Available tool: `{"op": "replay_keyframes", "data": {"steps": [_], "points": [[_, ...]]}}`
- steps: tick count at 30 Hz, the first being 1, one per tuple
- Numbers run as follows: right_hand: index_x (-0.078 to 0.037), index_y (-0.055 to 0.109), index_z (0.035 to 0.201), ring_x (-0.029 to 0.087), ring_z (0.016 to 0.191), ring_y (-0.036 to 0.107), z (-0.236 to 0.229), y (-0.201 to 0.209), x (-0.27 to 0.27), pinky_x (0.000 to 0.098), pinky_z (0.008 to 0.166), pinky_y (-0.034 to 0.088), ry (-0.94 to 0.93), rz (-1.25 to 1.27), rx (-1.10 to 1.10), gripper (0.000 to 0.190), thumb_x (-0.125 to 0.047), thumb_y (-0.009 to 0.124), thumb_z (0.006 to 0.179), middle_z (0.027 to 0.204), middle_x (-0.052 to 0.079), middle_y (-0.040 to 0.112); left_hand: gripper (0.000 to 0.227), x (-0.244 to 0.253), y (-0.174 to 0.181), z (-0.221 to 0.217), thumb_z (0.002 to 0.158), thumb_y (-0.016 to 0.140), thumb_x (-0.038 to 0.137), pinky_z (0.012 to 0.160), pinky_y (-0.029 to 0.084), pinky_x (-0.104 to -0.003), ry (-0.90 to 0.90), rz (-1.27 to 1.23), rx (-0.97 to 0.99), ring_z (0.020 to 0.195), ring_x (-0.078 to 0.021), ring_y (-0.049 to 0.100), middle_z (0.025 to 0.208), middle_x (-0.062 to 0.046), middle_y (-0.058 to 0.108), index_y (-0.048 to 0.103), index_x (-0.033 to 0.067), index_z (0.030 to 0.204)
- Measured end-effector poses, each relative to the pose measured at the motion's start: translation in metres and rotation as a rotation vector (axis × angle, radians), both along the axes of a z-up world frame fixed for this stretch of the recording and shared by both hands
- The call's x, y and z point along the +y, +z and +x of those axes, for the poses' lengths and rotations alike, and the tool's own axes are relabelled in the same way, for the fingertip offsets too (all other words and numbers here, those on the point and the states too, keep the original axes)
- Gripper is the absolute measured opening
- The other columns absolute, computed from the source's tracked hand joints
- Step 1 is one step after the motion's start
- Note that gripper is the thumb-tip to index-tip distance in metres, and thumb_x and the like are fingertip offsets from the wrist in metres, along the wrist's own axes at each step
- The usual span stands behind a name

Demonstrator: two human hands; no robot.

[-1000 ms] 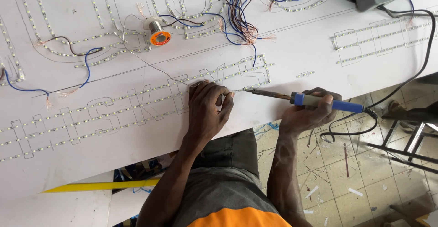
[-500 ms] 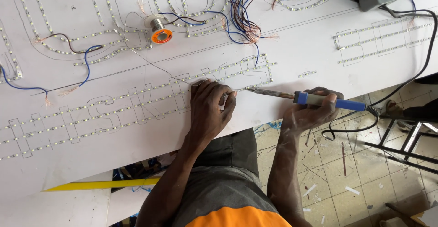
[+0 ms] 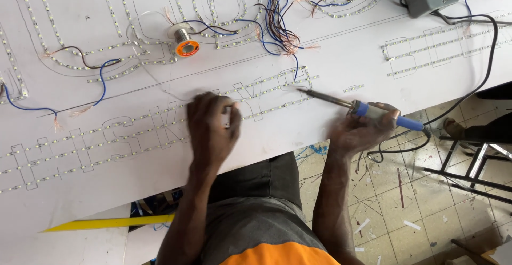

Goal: The person uses a soldering iron to connect wires to LED strips arranged in letter shapes on a white board. They handle solder wire, pliers, and electrical tape while working on the connections.

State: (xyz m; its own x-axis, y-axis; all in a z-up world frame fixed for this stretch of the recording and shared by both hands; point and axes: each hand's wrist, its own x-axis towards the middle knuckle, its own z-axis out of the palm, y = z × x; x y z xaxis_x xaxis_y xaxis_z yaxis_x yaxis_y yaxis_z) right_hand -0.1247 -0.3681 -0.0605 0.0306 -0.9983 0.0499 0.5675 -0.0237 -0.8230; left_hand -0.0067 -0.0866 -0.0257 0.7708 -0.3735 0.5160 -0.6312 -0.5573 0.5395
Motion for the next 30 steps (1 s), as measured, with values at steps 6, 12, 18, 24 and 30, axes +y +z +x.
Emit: {"op": "replay_keyframes", "data": {"steps": [6,12,18,24,30], "points": [[-0.015,0.065,0.100,0.008,0.059,0.065,0.009,0.021,0.010,0.0187,0.057,0.059,0.018,0.037,-0.038,0.030,-0.041,0.060,0.113,0.077,-0.001,0.066,0.047,0.014,0.065,-0.004,0.092,0.084,0.015,0.086,0.052,-0.058,0.016,0.287,0.022,0.121,-0.0454,0.061,0.137,-0.015,0.063,0.076,0.0089,0.138],[-0.012,0.070,0.105,0.012,0.060,0.067,0.012,0.023,0.003,0.0249,0.057,0.065,0.005,0.120,-0.180,0.035,-0.044,0.060,0.113,0.078,0.003,0.069,0.036,-0.025,0.096,0.016,0.102,0.084,0.029,0.087,0.048,-0.052,-0.075,0.288,-0.228,0.119,-0.0405,0.060,0.144,-0.011,0.066,0.081,0.0155,0.135],[-0.009,0.067,0.107,0.012,0.068,0.067,0.014,0.040,0.011,0.0242,0.060,0.064,0.011,0.042,-0.149,0.038,-0.044,0.055,0.115,0.084,0.005,0.068,0.045,-0.120,0.004,0.062,0.085,0.082,-0.003,0.087,0.056,-0.041,-0.609,0.383,-0.409,0.114,-0.0272,0.067,0.134,-0.002,0.071,0.081,0.0194,0.124],[-0.008,0.067,0.110,0.018,0.065,0.068,0.007,0.039,0.010,0.0283,0.060,0.065,0.019,0.073,-0.153,0.040,-0.047,0.058,0.113,0.077,0.002,0.059,0.017,-0.127,-0.021,0.094,0.087,0.083,0.001,0.090,0.055,-0.043,-0.663,0.417,-0.463,0.112,-0.0263,0.065,0.101,0.001,0.067,0.076,0.0161,0.093],[-0.009,0.069,0.107,0.016,0.064,0.069,0.004,0.017,0.003,0.0296,0.059,0.067,0.041,0.014,-0.116,0.038,-0.046,0.063,0.111,0.077,0.003,0.062,0.008,-0.076,0.001,0.045,0.099,0.076,0.003,0.084,0.055,-0.044,-0.590,0.202,-0.192,0.100,-0.0325,0.067,0.091,-0.006,0.061,0.073,0.0106,0.096]]}}
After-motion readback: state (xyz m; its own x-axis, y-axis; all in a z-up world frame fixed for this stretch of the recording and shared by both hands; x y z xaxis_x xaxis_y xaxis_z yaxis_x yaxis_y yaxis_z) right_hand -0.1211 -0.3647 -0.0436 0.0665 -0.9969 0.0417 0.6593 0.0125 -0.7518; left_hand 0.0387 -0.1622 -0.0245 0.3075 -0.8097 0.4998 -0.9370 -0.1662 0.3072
